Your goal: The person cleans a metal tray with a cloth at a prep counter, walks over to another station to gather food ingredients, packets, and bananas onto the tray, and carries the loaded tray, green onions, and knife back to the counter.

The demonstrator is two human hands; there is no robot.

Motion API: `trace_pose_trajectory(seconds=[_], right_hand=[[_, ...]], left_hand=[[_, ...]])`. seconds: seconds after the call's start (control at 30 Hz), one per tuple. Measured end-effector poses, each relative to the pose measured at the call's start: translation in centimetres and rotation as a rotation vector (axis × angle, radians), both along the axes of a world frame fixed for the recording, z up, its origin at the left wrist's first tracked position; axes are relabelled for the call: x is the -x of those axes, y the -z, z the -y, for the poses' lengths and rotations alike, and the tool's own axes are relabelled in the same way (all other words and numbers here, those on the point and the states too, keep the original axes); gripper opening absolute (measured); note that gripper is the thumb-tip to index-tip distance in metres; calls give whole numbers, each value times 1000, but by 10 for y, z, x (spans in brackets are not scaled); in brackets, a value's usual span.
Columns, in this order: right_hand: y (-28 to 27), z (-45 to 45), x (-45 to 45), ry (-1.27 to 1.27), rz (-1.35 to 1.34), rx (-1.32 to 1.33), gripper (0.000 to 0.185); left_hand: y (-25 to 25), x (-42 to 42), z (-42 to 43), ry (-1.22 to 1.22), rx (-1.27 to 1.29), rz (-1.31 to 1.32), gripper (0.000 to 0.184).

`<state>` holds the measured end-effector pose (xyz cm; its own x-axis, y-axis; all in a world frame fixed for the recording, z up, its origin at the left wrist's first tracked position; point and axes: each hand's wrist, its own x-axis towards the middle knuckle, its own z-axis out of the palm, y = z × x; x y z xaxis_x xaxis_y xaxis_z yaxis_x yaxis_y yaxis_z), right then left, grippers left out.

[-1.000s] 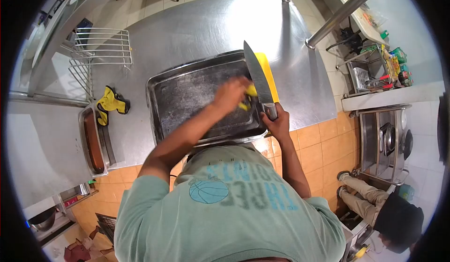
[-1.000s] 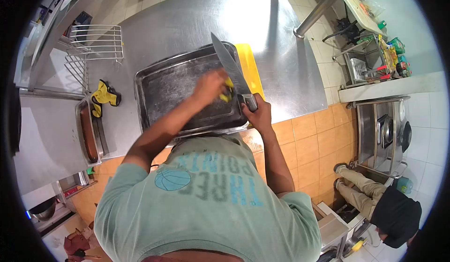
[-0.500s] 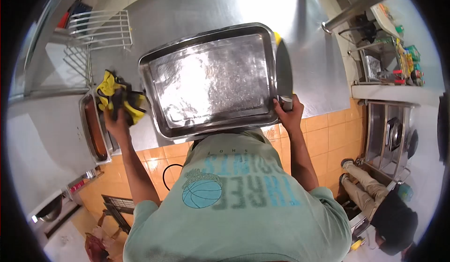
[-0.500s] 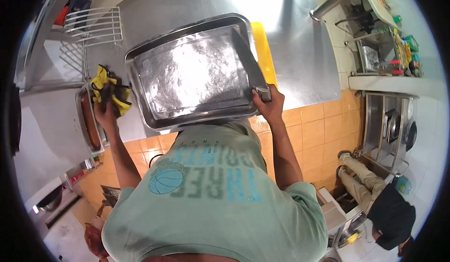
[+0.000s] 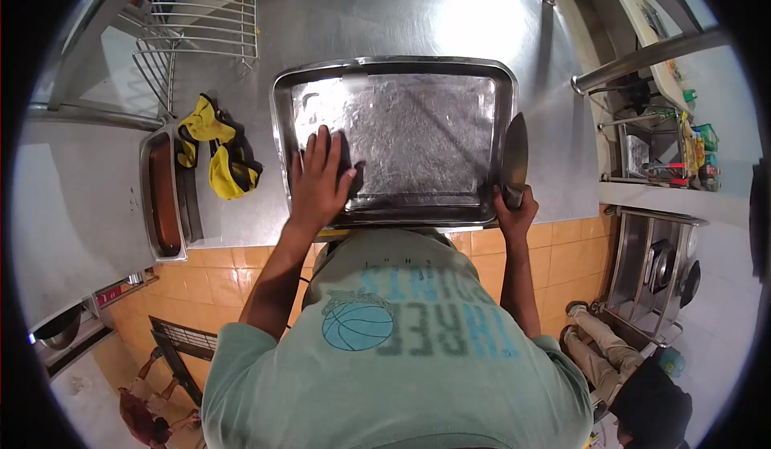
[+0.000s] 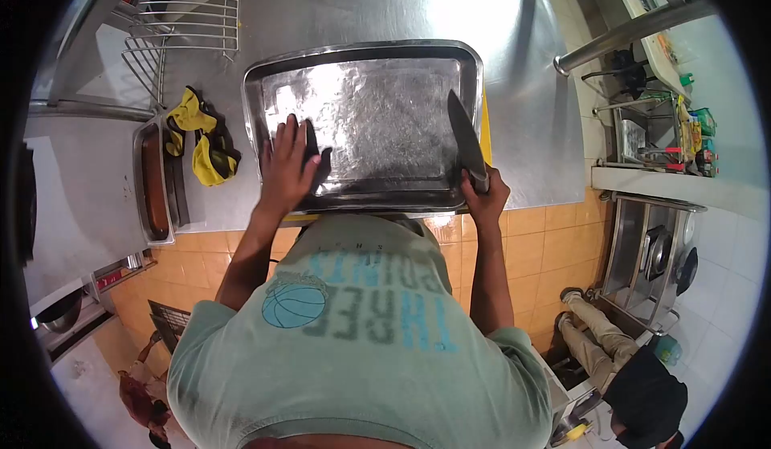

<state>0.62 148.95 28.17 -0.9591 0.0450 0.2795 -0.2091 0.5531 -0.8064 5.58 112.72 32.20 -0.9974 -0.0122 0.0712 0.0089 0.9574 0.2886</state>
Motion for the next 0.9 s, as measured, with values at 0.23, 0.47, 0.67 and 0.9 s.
trace_pose_trajectory(seconds=[0.23, 0.47, 0.67, 0.9], right_hand=[[1, 0, 4, 12, 21, -37, 31], [0, 1, 2, 38, -6, -112, 30], [-1, 4, 2, 12, -38, -122, 31], [1, 5, 1, -41, -77, -136, 32]], left_hand=[[8, -35, -2, 88, 132, 123, 58], [-16, -68, 11, 161, -105, 293, 52], [-12, -78, 48, 28, -543, -19, 39], [29, -55, 74, -423, -961, -161, 39]])
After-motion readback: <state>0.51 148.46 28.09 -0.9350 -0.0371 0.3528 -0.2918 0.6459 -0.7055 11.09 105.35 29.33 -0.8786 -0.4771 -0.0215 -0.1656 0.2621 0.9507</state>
